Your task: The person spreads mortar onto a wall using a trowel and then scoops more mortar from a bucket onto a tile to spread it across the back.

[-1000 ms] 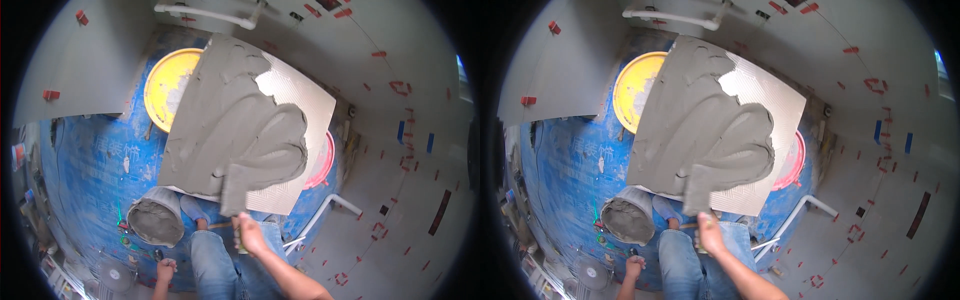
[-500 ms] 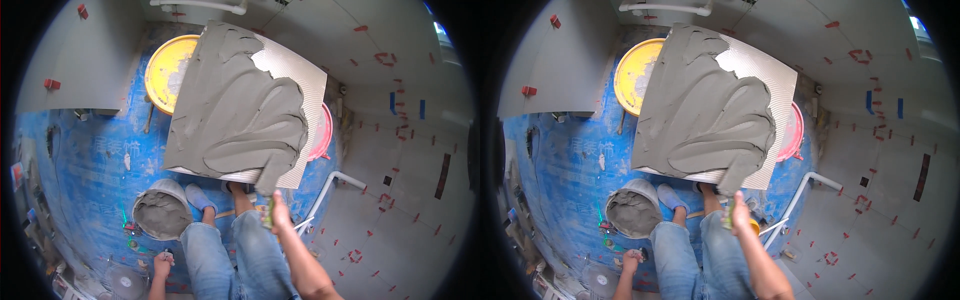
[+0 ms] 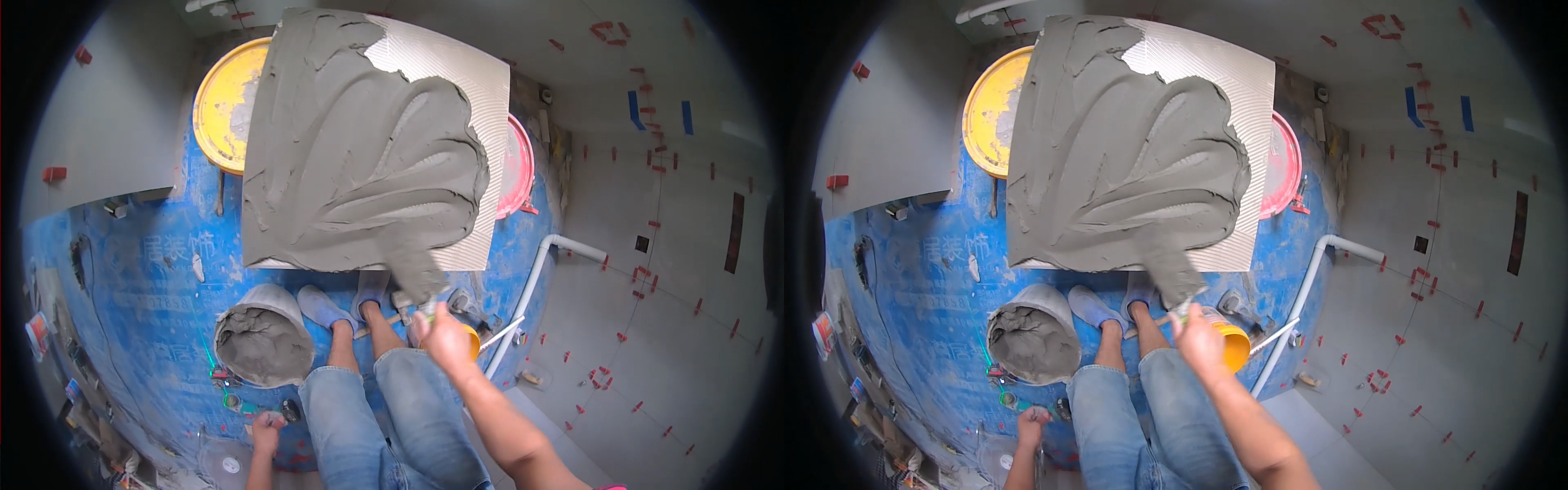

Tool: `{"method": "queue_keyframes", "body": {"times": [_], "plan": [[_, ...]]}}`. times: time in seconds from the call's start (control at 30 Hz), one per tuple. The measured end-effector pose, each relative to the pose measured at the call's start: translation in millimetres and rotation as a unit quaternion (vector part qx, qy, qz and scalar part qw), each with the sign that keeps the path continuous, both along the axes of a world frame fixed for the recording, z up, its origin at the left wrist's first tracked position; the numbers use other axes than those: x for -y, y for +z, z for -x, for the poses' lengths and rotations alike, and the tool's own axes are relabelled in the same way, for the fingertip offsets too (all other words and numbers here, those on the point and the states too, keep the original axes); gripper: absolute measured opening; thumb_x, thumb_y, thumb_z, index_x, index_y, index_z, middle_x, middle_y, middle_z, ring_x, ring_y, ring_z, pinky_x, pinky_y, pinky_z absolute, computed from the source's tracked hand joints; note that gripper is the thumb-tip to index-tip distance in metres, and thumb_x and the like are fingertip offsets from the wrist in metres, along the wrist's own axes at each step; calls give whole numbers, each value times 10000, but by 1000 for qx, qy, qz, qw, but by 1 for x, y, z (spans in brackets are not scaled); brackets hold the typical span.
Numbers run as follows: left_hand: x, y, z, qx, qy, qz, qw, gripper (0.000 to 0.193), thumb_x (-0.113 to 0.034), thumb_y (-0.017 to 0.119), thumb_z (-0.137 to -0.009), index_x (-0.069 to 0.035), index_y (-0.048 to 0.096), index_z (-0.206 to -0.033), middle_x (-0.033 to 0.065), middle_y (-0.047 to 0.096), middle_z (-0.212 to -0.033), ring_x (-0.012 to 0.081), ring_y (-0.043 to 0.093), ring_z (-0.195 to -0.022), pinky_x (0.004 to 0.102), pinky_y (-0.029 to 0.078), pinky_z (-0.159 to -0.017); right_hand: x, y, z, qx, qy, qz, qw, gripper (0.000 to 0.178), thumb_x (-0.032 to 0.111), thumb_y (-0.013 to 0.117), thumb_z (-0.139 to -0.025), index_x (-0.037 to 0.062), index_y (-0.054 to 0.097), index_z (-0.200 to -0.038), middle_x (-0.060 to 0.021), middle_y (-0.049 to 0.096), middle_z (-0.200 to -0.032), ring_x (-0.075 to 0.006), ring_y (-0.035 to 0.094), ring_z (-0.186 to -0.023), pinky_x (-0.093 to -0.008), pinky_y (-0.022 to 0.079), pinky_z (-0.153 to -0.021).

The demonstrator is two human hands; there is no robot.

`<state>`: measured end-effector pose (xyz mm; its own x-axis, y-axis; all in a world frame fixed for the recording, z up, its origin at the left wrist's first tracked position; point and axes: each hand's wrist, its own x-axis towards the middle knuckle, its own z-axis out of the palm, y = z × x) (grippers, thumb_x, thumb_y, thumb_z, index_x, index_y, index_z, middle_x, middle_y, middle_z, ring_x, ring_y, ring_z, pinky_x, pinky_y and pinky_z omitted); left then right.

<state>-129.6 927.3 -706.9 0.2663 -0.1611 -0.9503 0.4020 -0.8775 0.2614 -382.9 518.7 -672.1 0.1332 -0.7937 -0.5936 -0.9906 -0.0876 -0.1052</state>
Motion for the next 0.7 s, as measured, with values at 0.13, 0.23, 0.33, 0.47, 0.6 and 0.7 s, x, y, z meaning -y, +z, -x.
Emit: {"method": "queue_keyframes", "body": {"times": [0.13, 0.23, 0.33, 0.47, 0.6, 0.7], "plan": [[-2, -10, 9, -8, -3, -13, 1000, 30, -21, 646, -833, -1, 634, -852, 41, 662, -773, 117, 587, -706, 256, 462, -659, 15, -4, 76, -51, -123, 25, 991, 464, 473, 511, -931, 15, 477, -1002, -304, 632, -790, -480, 617, -753, -559, 480, -651], [-20, -16, 12, -10, -9, -8, 1000, 40, -32, 653, -836, 1, 634, -849, 42, 662, -769, 122, 594, -703, 256, 468, -675, 4, -28, 102, 13, -200, 48, 979, 463, 457, 558, -913, 11, 520, -1032, -258, 655, -791, -442, 641, -753, -518, 492, -686], [-21, -22, 16, -8, -16, -18, 1000, 45, -39, 655, -842, 0, 634, -847, 39, 658, -763, 125, 596, -700, 257, 472, -681, -33, -86, 101, 176, -423, -3, 889, 399, 352, 650, -869, -5, 588, -1035, -142, 661, -762, -286, 636, -710, -408, 502, -709], [21, -29, 11, -16, -29, -31, 999, 31, -35, 645, -846, -9, 635, -831, 34, 651, -753, 119, 591, -686, 260, 470, -665, -77, -198, 122, 223, -456, 45, 860, 306, 257, 671, -845, -32, 625, -933, -141, 659, -802, -243, 627, -745, -381, 489, -713], [17, -28, 6, -21, -44, -73, 996, 48, -16, 618, -843, -20, 629, -797, 26, 649, -740, 103, 574, -667, 251, 454, -641, -109, -190, 125, 185, -424, 42, 885, 268, 212, 665, -819, -22, 627, -943, -178, 666, -825, -301, 656, -782, -400, 494, -714], [19, -27, -1, 0, -62, -66, 996, 62, -31, 627, -844, -21, 627, -782, 24, 648, -730, 97, 562, -647, 249, 442, -615, -132, -142, 143, 120, -332, -30, 935, 281, 187, 656, -805, -5, 628, -1007, -210, 664, -878, -345, 661, -850, -398, 503, -767]]}}
